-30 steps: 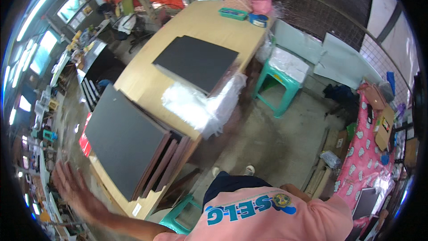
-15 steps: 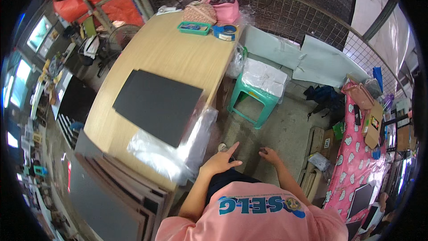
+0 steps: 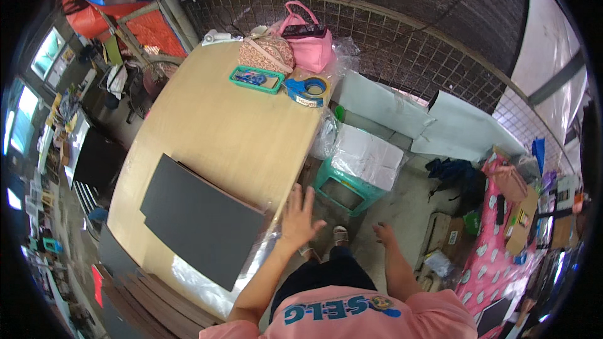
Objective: The person organizes dark boards into a stack, picks up a light-colored stool to reposition it, and begins wrapping a board in a plastic sheet.
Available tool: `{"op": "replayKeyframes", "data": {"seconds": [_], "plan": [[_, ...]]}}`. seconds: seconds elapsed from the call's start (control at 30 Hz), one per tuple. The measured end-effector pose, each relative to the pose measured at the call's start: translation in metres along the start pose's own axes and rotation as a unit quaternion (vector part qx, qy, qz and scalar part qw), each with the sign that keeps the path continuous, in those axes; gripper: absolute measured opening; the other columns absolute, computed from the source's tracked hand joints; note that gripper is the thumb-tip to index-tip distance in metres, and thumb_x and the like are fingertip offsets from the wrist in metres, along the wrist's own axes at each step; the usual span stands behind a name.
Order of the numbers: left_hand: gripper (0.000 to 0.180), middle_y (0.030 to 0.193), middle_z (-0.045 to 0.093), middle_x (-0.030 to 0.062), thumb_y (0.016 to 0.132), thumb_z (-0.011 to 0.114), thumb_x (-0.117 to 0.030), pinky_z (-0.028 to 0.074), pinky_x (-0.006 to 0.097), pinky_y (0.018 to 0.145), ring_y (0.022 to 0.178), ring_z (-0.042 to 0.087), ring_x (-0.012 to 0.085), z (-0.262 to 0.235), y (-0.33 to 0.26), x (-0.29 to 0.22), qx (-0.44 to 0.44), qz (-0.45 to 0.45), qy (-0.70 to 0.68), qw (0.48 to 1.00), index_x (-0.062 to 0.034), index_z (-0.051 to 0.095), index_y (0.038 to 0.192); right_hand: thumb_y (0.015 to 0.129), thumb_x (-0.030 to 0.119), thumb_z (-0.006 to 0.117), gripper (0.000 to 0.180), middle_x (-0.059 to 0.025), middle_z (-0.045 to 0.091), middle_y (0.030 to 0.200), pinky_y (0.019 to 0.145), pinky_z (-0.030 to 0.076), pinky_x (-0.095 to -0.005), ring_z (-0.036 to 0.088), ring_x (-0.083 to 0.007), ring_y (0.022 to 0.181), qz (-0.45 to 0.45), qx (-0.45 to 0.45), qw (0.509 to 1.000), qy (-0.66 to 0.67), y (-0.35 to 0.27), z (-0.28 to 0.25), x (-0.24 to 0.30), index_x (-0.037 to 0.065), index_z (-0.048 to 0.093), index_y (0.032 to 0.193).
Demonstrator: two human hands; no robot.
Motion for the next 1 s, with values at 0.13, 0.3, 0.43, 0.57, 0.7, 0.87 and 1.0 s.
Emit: {"op": "replayKeyframes", "data": {"seconds": [0.13,0.3,0.43,0.57,0.7,0.87,1.0], "plan": [[0.113,0.154,0.005,0.0250,0.068,0.079,-0.037,0.017,0.056,0.112,0.141,0.010,0.0447,0.027,0.052,0.039,-0.018,-0.159,0.125,0.979,-0.0048,0.008,0.149,0.077,0.050,0.072,0.090,-0.0202,0.044,0.138,0.093,0.044,-0.0548,0.045,-0.0390,0.123,0.012,-0.091,0.995,0.049,0.036,-0.020,0.058,0.006,0.031,0.144],[0.121,0.154,0.000,0.0250,0.062,0.084,-0.030,0.015,0.058,0.111,0.141,0.005,0.0455,0.039,0.060,0.053,0.004,-0.204,0.107,0.973,-0.0043,0.005,0.149,0.069,0.063,0.072,0.104,-0.0164,0.029,0.148,0.090,0.042,-0.0573,0.036,-0.0374,0.130,-0.041,-0.115,0.989,0.086,0.147,-0.038,0.072,0.009,0.027,0.146],[0.124,0.154,0.000,0.0251,0.058,0.086,-0.030,0.015,0.061,0.110,0.141,0.005,0.0460,0.042,0.065,0.054,0.017,-0.211,0.106,0.972,-0.0044,0.005,0.149,0.064,0.075,0.067,0.112,-0.0152,0.030,0.148,0.093,0.037,-0.0587,0.034,-0.0349,0.132,0.035,-0.060,0.966,0.248,0.205,-0.036,0.059,0.007,0.029,0.145],[0.124,0.154,0.002,0.0251,0.057,0.086,-0.031,0.015,0.062,0.109,0.141,0.007,0.0469,0.043,0.067,0.056,-0.002,-0.189,0.102,0.977,-0.0050,0.006,0.149,0.065,0.076,0.065,0.113,-0.0166,0.035,0.145,0.097,0.035,-0.0569,0.036,-0.0359,0.130,-0.031,-0.015,0.914,0.404,0.226,-0.033,0.057,0.005,0.028,0.145],[0.124,0.154,0.003,0.0254,0.058,0.085,-0.033,0.015,0.062,0.109,0.140,0.009,0.0478,0.051,0.055,0.062,-0.027,-0.186,0.126,0.974,-0.0049,0.006,0.149,0.070,0.070,0.067,0.108,-0.0170,0.036,0.145,0.099,0.034,-0.0569,0.036,-0.0375,0.130,-0.086,0.010,0.941,0.327,0.209,-0.025,0.078,0.005,0.026,0.146],[0.123,0.154,0.003,0.0258,0.059,0.085,-0.033,0.016,0.062,0.109,0.140,0.008,0.0480,0.055,0.054,0.057,-0.040,-0.155,0.121,0.980,-0.0046,0.006,0.149,0.071,0.060,0.072,0.101,-0.0167,0.041,0.141,0.097,0.037,-0.0562,0.042,-0.0369,0.125,-0.029,-0.021,0.943,0.330,0.195,-0.015,-0.012,0.004,0.030,0.144],[0.124,0.154,0.002,0.0241,0.060,0.085,-0.033,0.015,0.060,0.111,0.141,0.007,0.0455,0.062,0.054,0.059,-0.038,-0.145,0.113,0.982,-0.0063,0.004,0.150,0.069,0.057,0.074,0.093,-0.0124,0.045,0.137,0.096,0.038,-0.0550,0.043,-0.0347,0.124,-0.054,0.012,0.904,0.424,0.156,0.001,-0.106,0.009,0.038,0.141]]}}
Point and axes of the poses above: each hand's wrist, its own y-axis towards the middle knuckle, its own z-axis out of the palm, x = y × z, the point moved 4 cm from there along y, towards the middle knuckle
